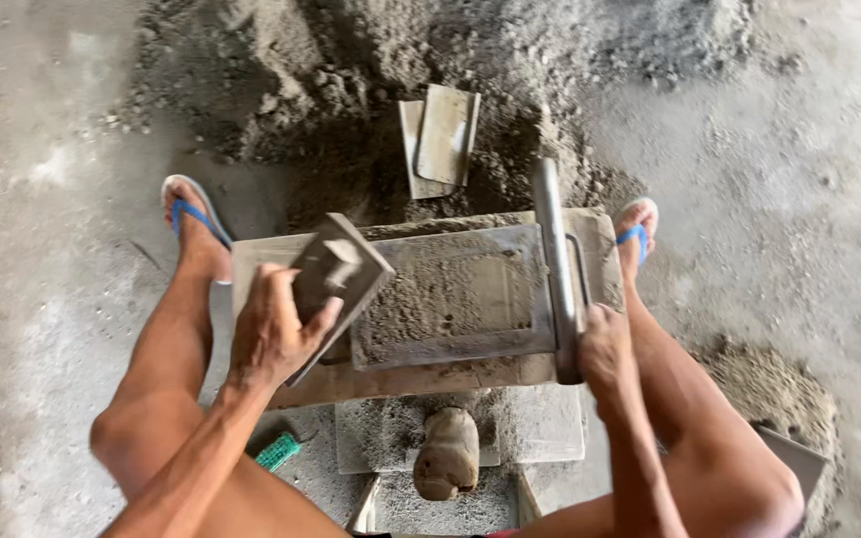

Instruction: The person scoops wet concrete into a rectangular metal mold using a trowel, levels the surface, and compacts it with a cylindrical roller. They then flip the mold to release the formed brick and stack it with others before repeating the process.

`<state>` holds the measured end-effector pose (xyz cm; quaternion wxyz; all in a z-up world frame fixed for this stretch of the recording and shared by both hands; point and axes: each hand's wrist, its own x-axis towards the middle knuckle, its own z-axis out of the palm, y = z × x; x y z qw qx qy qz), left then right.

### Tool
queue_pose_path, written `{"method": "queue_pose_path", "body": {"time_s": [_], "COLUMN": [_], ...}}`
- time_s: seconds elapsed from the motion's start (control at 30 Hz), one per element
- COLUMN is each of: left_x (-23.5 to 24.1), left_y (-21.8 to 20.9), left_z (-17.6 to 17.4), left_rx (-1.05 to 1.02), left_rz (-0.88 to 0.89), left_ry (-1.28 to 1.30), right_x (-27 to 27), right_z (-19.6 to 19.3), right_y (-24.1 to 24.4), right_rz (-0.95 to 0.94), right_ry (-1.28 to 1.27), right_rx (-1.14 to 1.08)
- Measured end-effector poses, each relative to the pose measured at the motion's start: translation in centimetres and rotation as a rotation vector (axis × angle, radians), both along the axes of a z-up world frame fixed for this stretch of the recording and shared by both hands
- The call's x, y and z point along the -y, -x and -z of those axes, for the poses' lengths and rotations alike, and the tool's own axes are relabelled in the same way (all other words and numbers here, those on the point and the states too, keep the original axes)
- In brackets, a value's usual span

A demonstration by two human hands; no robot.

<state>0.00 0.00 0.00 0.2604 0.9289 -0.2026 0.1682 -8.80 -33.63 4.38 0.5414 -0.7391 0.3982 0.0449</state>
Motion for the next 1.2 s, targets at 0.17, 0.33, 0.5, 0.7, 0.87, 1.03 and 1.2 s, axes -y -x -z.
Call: {"method": "queue_pose_path", "body": {"time_s": [0.17,0.33,0.5,0.7,0.87,1.03,1.2], "left_x": [7.9,11.7,12.3,12.2,12.6,13.8,14.3], "left_y": [-2.3,-2.5,-2.8,-2.9,-2.1,-3.0,-3.0], "left_z": [-1.1,0.2,0.7,1.6,1.2,1.1,0.6], "left_rx": [-0.123,-0.181,-0.246,-0.257,-0.249,-0.335,-0.366], "left_rz": [0.46,0.624,0.637,0.625,0.609,0.535,0.489], "left_ry": [-0.109,-0.304,-0.376,-0.412,-0.402,-0.356,-0.3], "right_x": [1.0,1.1,0.8,1.0,3.2,0.5,-1.4], "right_z": [5.9,5.8,4.3,5.2,15.4,2.9,-0.7], "right_y": [-0.1,-0.1,-0.6,-0.4,5.2,5.0,0.7], "right_rz": [0.079,0.088,0.074,0.051,-0.467,-0.06,-0.008], "right_ry": [-0.042,-0.046,-0.057,-0.025,0.648,0.045,-0.016], "right_rx": [-0.149,-0.162,-0.169,-0.148,0.008,-0.25,-0.132]}}
